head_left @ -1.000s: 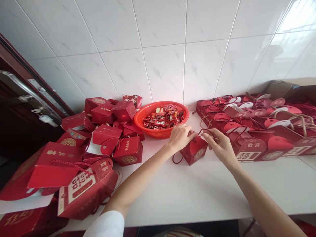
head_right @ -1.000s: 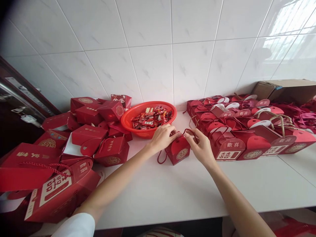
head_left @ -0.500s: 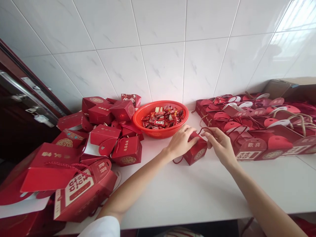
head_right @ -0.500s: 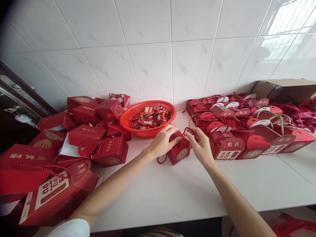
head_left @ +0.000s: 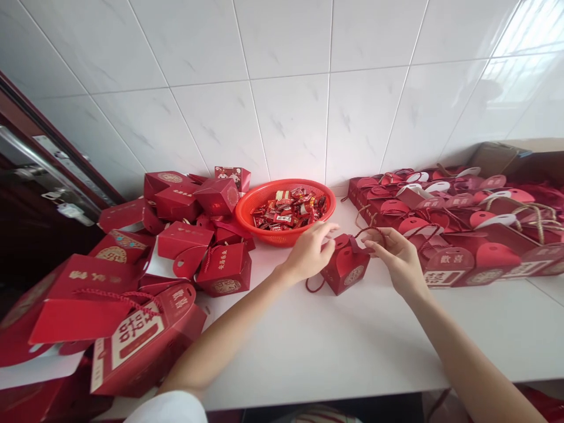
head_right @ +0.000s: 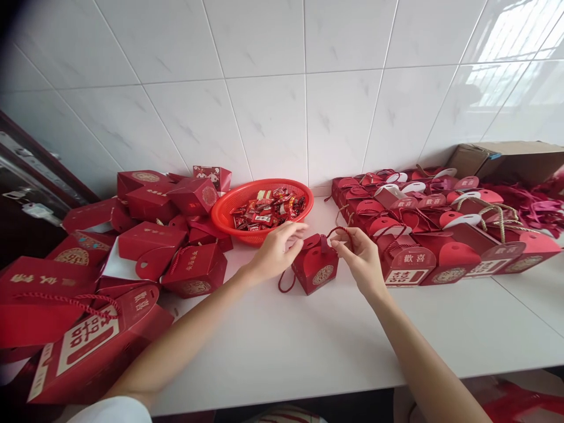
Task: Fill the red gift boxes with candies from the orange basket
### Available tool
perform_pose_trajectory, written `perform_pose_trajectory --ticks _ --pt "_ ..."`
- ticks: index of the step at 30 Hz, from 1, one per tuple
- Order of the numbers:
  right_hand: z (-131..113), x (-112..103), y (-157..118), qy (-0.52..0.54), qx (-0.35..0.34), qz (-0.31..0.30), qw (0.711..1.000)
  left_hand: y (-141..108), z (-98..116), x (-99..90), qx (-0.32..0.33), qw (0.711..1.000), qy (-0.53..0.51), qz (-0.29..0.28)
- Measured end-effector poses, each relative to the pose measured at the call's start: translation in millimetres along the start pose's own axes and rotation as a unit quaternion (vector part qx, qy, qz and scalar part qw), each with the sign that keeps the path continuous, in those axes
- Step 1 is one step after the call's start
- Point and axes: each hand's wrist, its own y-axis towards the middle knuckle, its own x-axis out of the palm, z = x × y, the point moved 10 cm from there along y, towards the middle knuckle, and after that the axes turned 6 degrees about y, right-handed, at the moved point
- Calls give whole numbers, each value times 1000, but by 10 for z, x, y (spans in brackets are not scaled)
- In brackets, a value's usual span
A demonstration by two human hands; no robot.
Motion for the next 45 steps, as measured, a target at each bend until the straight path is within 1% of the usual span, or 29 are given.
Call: perform_pose_trajectory --ticks 1,3,5,7,9,11,13,15,17,18,20,22,25,27,28,29,31,32,33,34,36,37,38,41,45 --pt "0 -5 9 7 3 3 1000 -68 -105 -10 -41 999 16 -20" --pt "0 -8 34 29 12 7 999 -214 -285 38 -104 990 46 -84" --pt "1 8 64 45 25 0 999 -342 -410 143 -141 978 43 -147" --pt "-7 43 91 43 37 -20 998 -421 -487 249 -165 969 4 -182" --pt "-8 107 103 29 56 -58 996 -435 -531 301 -179 966 -46 -182" --pt "4 199 89 12 85 -109 990 -418 -583 288 -208 959 -96 -167" --pt "11 288 62 -7 112 -157 981 -394 -611 232 -256 938 -173 -155" --pt "-12 342 54 -26 123 -183 975 -327 -534 123 -285 908 -273 -141" --pt "-62 371 74 -41 123 -190 973 -189 -343 -45 -267 887 -357 -119" --pt "-90 388 87 -52 120 -193 972 -117 -227 -114 -252 881 -383 -117" --pt "-153 433 114 -76 111 -203 970 4 -6 -185 -227 874 -411 -126" --pt "-214 478 138 -96 101 -212 967 95 162 -168 -212 875 -412 -139" --pt "-244 516 155 -94 114 -213 966 187 283 -60 -201 885 -393 -146" --pt "-217 511 155 -85 138 -206 965 235 288 -23 -186 898 -376 -133" --pt "-199 500 154 -82 150 -201 965 256 261 -45 -176 911 -355 -115" --pt "-181 490 151 -82 159 -197 964 273 213 -99 -166 930 -316 -87" --pt "-149 484 145 -84 170 -198 962 269 91 -246 -154 967 -201 -27" --pt "-136 488 144 -86 171 -202 960 247 32 -286 -154 977 -143 -17" --pt "-124 499 143 -89 171 -208 959 218 -22 -284 -157 982 -98 -25" --pt "-113 514 144 -91 170 -214 958 183 -66 -243 -160 983 -72 -48" --pt "-76 541 152 -99 171 -222 955 104 -110 -96 -161 978 -78 -106" --pt "-52 550 157 -104 174 -224 953 74 -102 -28 -156 975 -98 -124" --pt "-31 559 163 -108 176 -225 952 54 -79 20 -148 973 -123 -129" --pt "-8 578 176 -115 170 -225 953 40 38 100 -108 970 -184 -118" --pt "-121 582 179 -94 135 -214 963 33 176 66 -58 974 -199 -94"
